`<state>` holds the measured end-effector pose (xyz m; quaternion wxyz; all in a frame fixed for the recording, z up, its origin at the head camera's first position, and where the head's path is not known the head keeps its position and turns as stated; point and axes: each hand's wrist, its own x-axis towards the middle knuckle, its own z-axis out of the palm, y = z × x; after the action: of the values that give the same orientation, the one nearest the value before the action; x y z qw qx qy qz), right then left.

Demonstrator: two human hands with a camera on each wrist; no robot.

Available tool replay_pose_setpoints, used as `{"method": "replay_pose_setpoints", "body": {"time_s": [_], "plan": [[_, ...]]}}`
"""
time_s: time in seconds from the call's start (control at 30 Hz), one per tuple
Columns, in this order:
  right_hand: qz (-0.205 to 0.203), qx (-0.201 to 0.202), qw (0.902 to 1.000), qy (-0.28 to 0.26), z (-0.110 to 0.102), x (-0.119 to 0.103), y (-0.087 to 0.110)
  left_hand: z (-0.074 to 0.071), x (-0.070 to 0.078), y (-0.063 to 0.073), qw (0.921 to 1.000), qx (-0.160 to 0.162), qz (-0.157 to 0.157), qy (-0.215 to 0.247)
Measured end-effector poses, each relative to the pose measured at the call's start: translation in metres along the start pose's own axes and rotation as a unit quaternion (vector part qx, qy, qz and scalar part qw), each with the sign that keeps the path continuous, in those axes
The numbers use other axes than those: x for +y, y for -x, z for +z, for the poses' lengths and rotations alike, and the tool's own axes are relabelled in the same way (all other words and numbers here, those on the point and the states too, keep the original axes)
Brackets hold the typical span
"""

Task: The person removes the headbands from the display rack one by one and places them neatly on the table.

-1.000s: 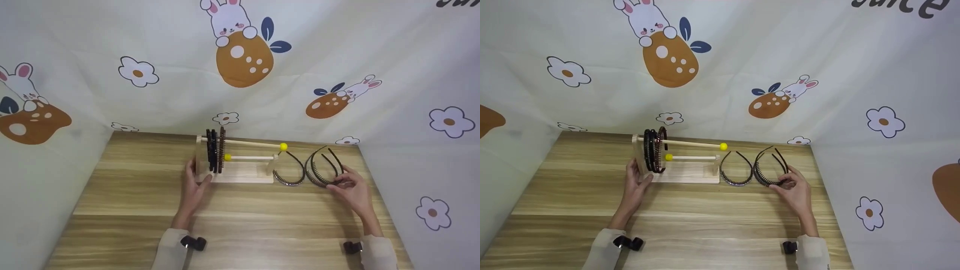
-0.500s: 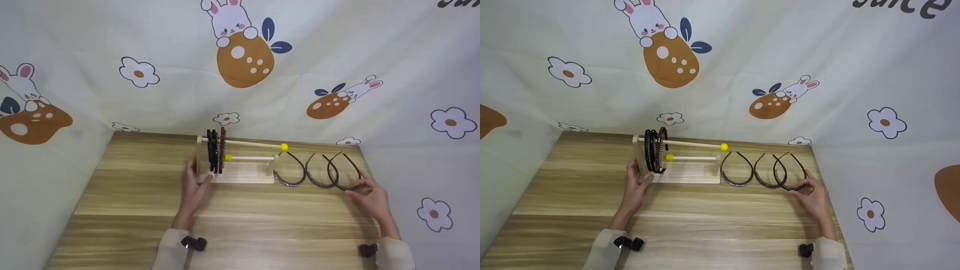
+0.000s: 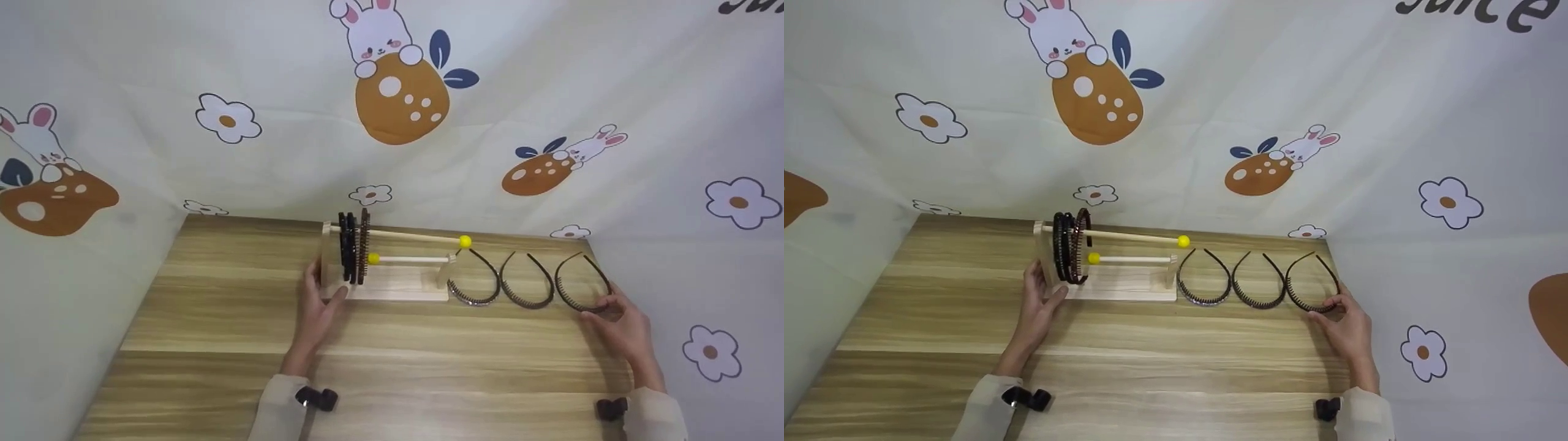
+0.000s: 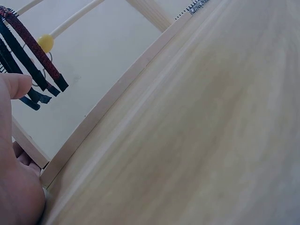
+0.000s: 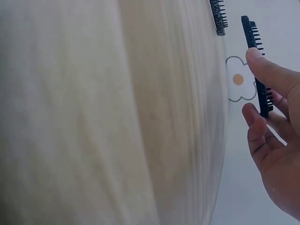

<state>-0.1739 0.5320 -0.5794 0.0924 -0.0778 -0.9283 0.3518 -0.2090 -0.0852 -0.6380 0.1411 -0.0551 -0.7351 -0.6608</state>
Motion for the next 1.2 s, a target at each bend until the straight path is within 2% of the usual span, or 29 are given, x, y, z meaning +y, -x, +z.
{"method": "replay_pose_setpoints", "body": {"time_s": [0.47,0.73,1.07,1.2], "plan": [[0.005,-0.033,0.9988,0.035,0.003,0.02,0.001,-0.001,0.0,0.001,1.0,0.006,0.003,-0.007],[0.009,-0.044,0.9975,0.054,0.004,0.02,-0.006,0.0,-0.001,0.001,1.0,0.006,0.004,-0.001],[0.031,-0.074,0.9967,0.015,0.003,0.019,-0.006,0.0,-0.003,0.0,0.9998,0.01,0.009,-0.018],[0.025,-0.07,0.9971,0.014,0.003,0.019,-0.004,-0.001,-0.002,0.001,0.9996,0.012,0.004,-0.027]]}}
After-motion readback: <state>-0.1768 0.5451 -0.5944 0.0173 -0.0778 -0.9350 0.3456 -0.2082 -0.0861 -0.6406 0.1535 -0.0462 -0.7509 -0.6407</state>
